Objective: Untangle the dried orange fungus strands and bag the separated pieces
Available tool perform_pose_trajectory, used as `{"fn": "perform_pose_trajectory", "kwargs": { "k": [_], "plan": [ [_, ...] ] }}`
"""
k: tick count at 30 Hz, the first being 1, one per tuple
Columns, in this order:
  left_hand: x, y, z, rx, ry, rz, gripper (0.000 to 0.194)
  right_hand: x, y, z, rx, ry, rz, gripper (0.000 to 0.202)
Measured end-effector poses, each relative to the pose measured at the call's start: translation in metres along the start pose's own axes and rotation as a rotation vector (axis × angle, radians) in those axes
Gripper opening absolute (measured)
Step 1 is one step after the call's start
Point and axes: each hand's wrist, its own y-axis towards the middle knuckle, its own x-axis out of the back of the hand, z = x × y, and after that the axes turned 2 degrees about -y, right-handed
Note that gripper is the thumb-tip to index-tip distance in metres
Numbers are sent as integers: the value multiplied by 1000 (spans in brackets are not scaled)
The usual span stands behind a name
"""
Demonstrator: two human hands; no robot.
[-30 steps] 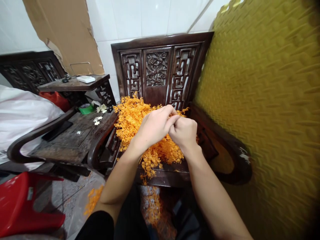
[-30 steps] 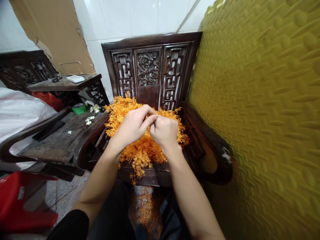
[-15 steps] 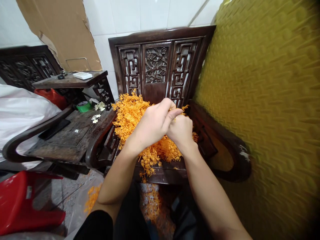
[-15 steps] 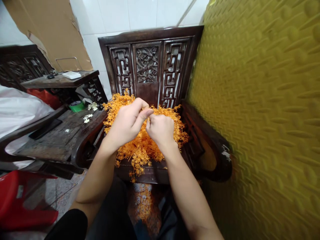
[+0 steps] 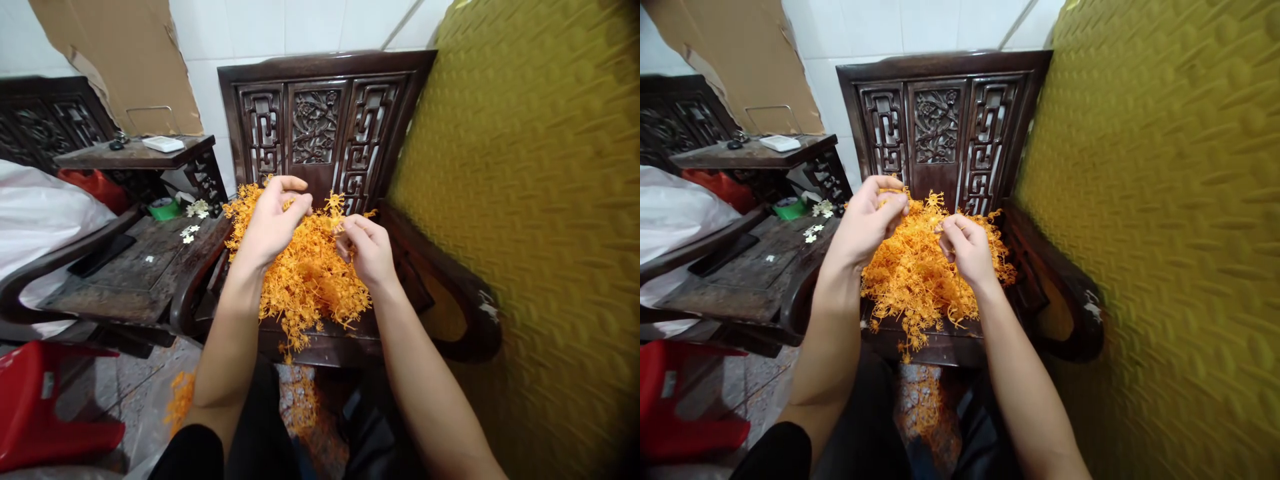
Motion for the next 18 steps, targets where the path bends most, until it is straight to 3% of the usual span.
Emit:
{"fn": "perform_pose_trajectory", "kwargs": {
  "k": [1, 5, 7, 12, 18],
  "plan": [
    [-1, -1, 0, 6, 26, 45, 10, -1, -1, 1, 19, 29, -11, 36],
    [-15, -8, 0, -52, 142, 238, 49, -4, -4, 2, 103, 26, -56, 43],
    [-22, -10, 1, -87, 226, 270, 55, -5, -5, 2, 125, 2, -76, 44],
    [-32, -10, 1, -165, 289, 240, 45, -3, -3, 2, 177, 39, -208, 45],
    [-36, -10, 1, -172, 233, 235, 42, 1, -6, 8, 252, -124, -176, 41]
  ]
}}
